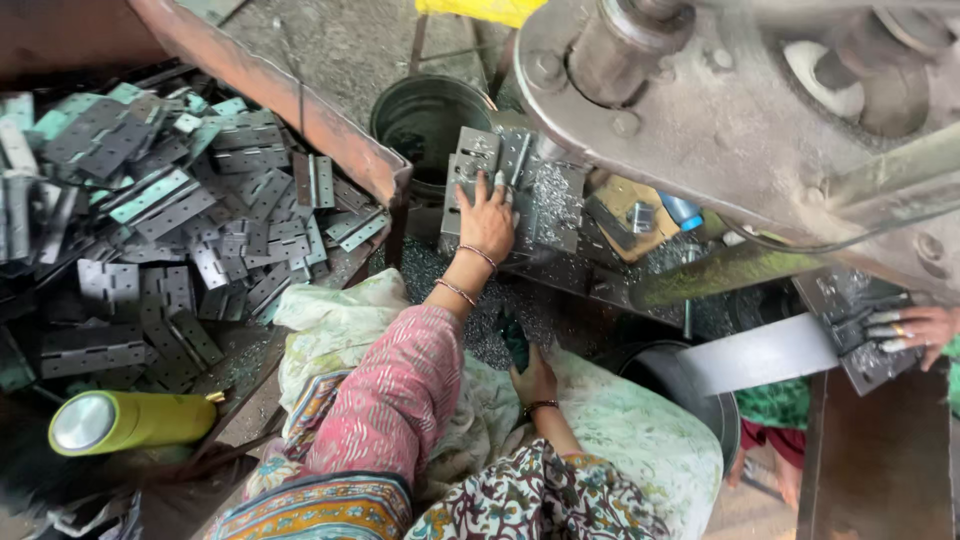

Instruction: The person operates a press machine to process metal plates. They repeatedly place plates into the machine, activate the press, and remove the processed plates, placing them into a nearby bin.

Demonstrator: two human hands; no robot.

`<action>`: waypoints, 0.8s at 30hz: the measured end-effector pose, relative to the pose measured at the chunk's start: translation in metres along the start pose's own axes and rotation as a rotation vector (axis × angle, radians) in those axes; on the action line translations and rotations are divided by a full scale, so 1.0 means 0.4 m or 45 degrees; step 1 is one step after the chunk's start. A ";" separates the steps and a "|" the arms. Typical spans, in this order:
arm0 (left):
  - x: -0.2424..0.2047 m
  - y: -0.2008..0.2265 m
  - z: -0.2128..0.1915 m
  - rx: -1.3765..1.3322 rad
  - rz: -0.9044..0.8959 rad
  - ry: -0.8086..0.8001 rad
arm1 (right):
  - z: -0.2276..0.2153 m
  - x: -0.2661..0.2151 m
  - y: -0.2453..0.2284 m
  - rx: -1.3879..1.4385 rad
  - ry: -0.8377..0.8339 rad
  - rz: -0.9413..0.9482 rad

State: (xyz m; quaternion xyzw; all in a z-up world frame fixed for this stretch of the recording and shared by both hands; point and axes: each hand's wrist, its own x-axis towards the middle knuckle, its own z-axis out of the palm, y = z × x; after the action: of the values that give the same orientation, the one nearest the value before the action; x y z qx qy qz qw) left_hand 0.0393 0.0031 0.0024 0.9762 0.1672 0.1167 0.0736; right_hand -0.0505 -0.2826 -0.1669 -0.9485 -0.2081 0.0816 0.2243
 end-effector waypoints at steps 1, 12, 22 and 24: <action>-0.010 0.000 -0.013 -0.026 -0.001 -0.004 | -0.012 0.004 -0.003 0.010 0.053 -0.079; -0.122 -0.191 -0.235 -0.386 -0.165 0.467 | -0.239 0.032 -0.081 -0.125 -0.189 0.087; -0.457 -0.651 -0.027 -0.357 -0.838 0.249 | -0.279 0.033 -0.140 -0.167 -0.258 0.140; -0.544 -0.710 0.062 -0.356 -0.980 0.191 | -0.277 0.036 -0.137 -0.156 -0.259 0.134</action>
State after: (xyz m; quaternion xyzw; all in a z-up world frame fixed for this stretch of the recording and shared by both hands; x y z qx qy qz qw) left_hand -0.2419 0.1909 -0.1176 0.8118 0.5073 0.1731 0.2315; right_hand -0.0298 -0.2754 -0.0445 -0.9569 -0.1844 0.1762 0.1391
